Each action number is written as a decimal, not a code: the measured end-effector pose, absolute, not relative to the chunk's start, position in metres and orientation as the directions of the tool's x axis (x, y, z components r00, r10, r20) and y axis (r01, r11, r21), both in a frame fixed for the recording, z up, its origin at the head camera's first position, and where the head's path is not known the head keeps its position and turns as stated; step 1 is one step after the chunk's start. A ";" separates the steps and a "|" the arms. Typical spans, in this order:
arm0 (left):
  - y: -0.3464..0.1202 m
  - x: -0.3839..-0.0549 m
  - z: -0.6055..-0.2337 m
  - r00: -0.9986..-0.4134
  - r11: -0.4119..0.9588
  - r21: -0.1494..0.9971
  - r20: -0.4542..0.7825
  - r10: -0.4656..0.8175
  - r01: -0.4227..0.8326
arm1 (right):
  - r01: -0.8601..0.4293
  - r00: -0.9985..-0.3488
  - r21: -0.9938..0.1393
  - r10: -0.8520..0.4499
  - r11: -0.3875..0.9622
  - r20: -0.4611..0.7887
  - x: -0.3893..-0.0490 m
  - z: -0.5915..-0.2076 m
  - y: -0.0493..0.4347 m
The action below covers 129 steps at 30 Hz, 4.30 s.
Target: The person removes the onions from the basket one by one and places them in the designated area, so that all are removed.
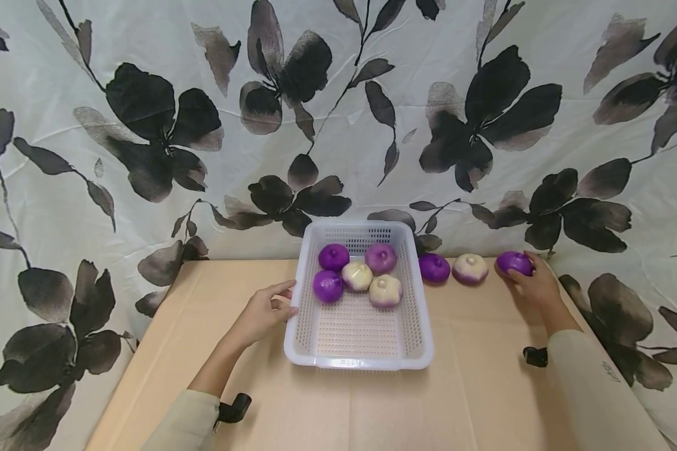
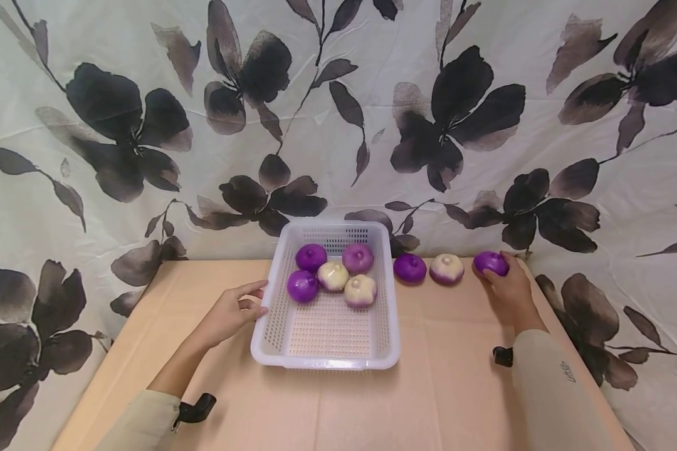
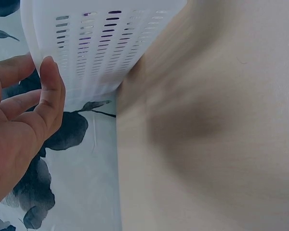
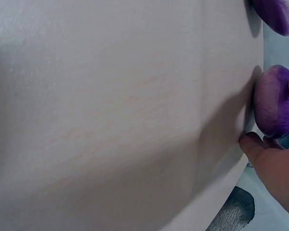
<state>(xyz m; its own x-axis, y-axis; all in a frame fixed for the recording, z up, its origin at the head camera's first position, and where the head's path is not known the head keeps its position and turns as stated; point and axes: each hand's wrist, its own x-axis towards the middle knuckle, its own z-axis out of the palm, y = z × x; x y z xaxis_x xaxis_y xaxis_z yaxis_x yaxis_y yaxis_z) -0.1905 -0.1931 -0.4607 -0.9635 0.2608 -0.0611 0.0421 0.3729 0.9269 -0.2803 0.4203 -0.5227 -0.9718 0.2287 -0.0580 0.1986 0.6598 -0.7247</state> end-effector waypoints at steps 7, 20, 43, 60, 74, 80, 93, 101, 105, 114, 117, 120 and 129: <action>-0.194 -0.191 -0.461 -0.962 0.376 0.926 -0.058 0.265 0.047 | 0.212 -0.970 -0.716 0.231 0.665 -0.072 -0.280 -0.523 0.421; -0.194 -0.192 -0.463 -0.963 0.393 0.918 -0.050 0.265 0.060 | 0.223 -0.968 -0.731 0.235 0.645 -0.088 -0.279 -0.521 0.423; -0.194 -0.192 -0.461 -0.961 0.372 0.926 -0.048 0.272 0.059 | -0.112 -0.983 -0.827 0.062 0.551 0.174 -0.257 -0.448 0.361; -0.195 -0.191 -0.462 -0.960 0.371 0.926 -0.037 0.277 0.071 | -0.300 -0.951 -0.851 -0.205 0.430 0.232 -0.247 -0.420 0.281; -0.195 -0.191 -0.463 -0.961 0.370 0.926 -0.034 0.274 0.073 | -0.296 -0.924 -0.855 -0.353 0.426 0.144 -0.257 -0.415 0.212; -0.195 -0.192 -0.463 -0.960 0.360 0.931 -0.043 0.278 0.062 | -0.289 -0.910 -0.858 -0.401 0.424 0.109 -0.264 -0.421 0.188; -0.197 -0.193 -0.465 -0.956 0.349 0.934 -0.031 0.293 0.076 | -0.209 -0.914 -0.820 -0.405 0.533 -0.030 -0.271 -0.434 0.144; -0.197 -0.193 -0.463 -0.956 0.359 0.930 -0.035 0.290 0.075 | -0.138 -0.922 -0.809 -0.373 0.571 -0.106 -0.277 -0.449 0.137; -0.197 -0.194 -0.462 -0.955 0.358 0.931 -0.036 0.293 0.075 | -0.110 -0.928 -0.783 -0.345 0.613 -0.139 -0.276 -0.453 0.135; -0.196 -0.193 -0.462 -0.959 0.380 0.923 -0.049 0.277 0.063 | -0.042 -0.921 -0.756 -0.318 0.654 -0.224 -0.275 -0.452 0.130; -0.196 -0.193 -0.463 -0.959 0.377 0.924 -0.050 0.278 0.061 | -0.038 -0.915 -0.742 -0.321 0.669 -0.243 -0.275 -0.455 0.128; -0.197 -0.193 -0.463 -0.958 0.371 0.927 -0.046 0.282 0.065 | -0.049 -0.910 -0.715 -0.326 0.698 -0.256 -0.275 -0.457 0.126; -0.197 -0.193 -0.463 -0.962 0.371 0.928 -0.060 0.267 0.045 | -0.036 -0.878 -0.615 -0.319 0.788 -0.357 -0.268 -0.453 0.122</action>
